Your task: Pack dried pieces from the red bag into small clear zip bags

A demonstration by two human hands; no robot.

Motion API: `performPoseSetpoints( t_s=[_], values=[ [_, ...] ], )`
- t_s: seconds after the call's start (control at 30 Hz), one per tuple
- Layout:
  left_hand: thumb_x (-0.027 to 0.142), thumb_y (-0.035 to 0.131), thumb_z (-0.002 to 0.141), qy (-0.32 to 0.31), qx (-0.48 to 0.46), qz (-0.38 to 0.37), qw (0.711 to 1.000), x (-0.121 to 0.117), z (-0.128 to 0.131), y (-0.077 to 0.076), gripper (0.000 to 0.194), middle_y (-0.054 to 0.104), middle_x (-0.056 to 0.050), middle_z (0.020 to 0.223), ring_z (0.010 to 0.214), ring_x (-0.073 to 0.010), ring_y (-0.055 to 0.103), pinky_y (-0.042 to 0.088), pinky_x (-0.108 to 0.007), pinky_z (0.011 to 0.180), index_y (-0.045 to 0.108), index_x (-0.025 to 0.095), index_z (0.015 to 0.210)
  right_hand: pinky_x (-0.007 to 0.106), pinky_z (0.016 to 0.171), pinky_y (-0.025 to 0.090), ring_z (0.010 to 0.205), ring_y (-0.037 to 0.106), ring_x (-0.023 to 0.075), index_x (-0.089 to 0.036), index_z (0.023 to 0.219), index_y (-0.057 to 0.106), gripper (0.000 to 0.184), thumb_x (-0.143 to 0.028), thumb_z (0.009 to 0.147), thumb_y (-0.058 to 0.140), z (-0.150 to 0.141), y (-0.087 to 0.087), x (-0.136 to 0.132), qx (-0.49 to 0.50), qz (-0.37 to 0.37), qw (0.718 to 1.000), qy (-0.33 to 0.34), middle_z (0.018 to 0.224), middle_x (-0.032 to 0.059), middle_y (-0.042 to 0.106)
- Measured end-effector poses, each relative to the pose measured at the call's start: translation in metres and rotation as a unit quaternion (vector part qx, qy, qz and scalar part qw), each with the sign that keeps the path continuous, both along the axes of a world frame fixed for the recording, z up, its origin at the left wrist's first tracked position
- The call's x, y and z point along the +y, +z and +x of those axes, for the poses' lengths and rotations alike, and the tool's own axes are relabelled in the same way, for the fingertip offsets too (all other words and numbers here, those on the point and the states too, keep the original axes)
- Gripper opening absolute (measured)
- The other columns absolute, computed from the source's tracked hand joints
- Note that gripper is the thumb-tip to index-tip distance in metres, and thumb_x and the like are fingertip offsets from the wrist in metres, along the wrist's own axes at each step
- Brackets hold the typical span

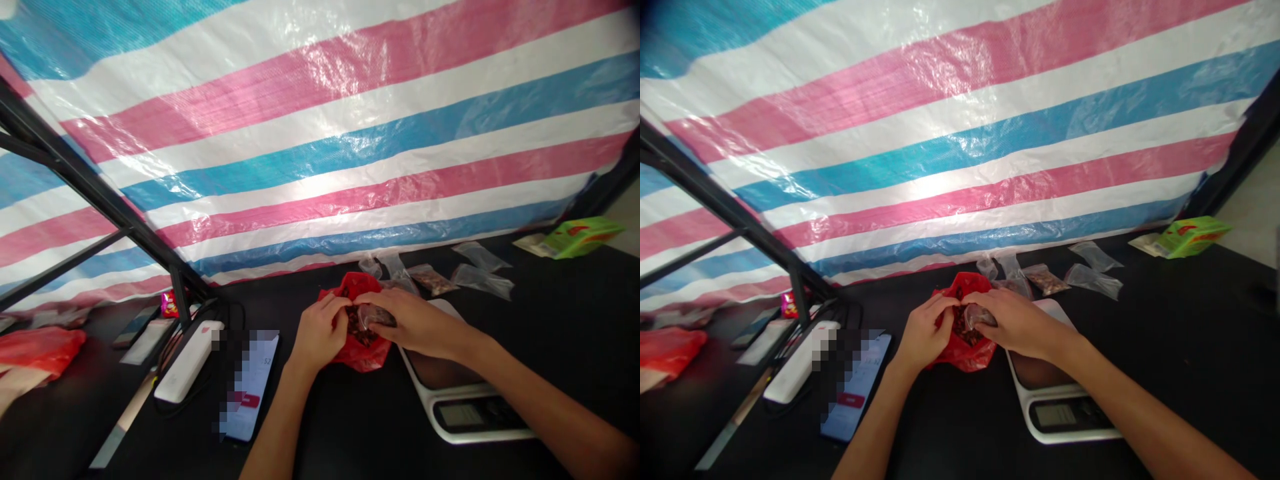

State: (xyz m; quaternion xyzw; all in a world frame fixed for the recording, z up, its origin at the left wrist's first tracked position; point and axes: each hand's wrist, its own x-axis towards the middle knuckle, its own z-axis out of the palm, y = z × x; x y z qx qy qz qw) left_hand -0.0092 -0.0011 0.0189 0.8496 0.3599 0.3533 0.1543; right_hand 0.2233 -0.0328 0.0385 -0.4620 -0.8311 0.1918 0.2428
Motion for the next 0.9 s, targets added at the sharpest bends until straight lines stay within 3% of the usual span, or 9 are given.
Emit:
performPoseSetpoints(
  t_s=[0.27, 0.47, 0.67, 0.77, 0.9],
  values=[
    [0.007, 0.053, 0.096, 0.000, 0.003, -0.005, 1.000, -0.001, 0.000, 0.001, 0.027, 0.075, -0.003, 0.103, 0.091, -0.0186, 0.073, 0.056, -0.031, 0.087, 0.072, 0.024, 0.106, 0.045, 0.105, 0.049, 0.118, 0.069, 0.0319, -0.028, 0.143, 0.065, 0.048, -0.030, 0.095, 0.067, 0.003, 0.003, 0.002, -0.015, 0.028, 0.999, -0.025, 0.129, 0.0093, 0.075],
    [0.008, 0.052, 0.097, -0.006, -0.001, -0.004, 1.000, 0.000, 0.000, -0.001, 0.027, 0.075, -0.003, 0.104, 0.094, -0.0189, 0.073, 0.056, -0.031, 0.089, 0.071, 0.024, 0.107, 0.049, 0.114, 0.041, 0.118, 0.068, 0.0289, -0.032, 0.142, 0.065, 0.048, -0.022, 0.095, 0.064, 0.003, 0.000, 0.001, -0.012, 0.053, 0.999, 0.001, 0.127, 0.0057, 0.076],
    [0.008, 0.053, 0.097, -0.001, 0.001, -0.010, 1.000, 0.000, 0.000, -0.001, 0.027, 0.075, -0.003, 0.103, 0.092, -0.0183, 0.073, 0.056, -0.031, 0.088, 0.071, 0.024, 0.107, 0.049, 0.110, 0.043, 0.115, 0.069, 0.0300, -0.032, 0.136, 0.069, 0.042, -0.028, 0.095, 0.067, 0.003, 0.002, 0.002, -0.006, 0.054, 0.998, -0.012, 0.123, 0.0063, 0.077],
    [0.008, 0.053, 0.097, -0.002, 0.001, -0.016, 1.000, 0.001, 0.000, -0.002, 0.027, 0.075, -0.002, 0.103, 0.093, -0.0177, 0.072, 0.056, -0.030, 0.090, 0.072, 0.025, 0.107, 0.043, 0.100, 0.049, 0.108, 0.070, 0.0281, -0.031, 0.130, 0.072, 0.035, -0.027, 0.097, 0.062, 0.008, 0.013, 0.002, 0.034, 0.019, 0.999, 0.006, 0.118, 0.0056, 0.078],
    [0.008, 0.053, 0.097, 0.000, 0.005, -0.015, 1.000, 0.002, -0.001, -0.004, 0.027, 0.075, -0.003, 0.102, 0.092, -0.0183, 0.072, 0.056, -0.031, 0.089, 0.072, 0.025, 0.106, 0.033, 0.087, 0.054, 0.099, 0.072, 0.0248, -0.028, 0.124, 0.073, 0.032, -0.032, 0.094, 0.066, 0.031, 0.028, -0.001, 0.101, -0.119, 0.986, 0.051, 0.113, 0.0029, 0.078]
  ],
)
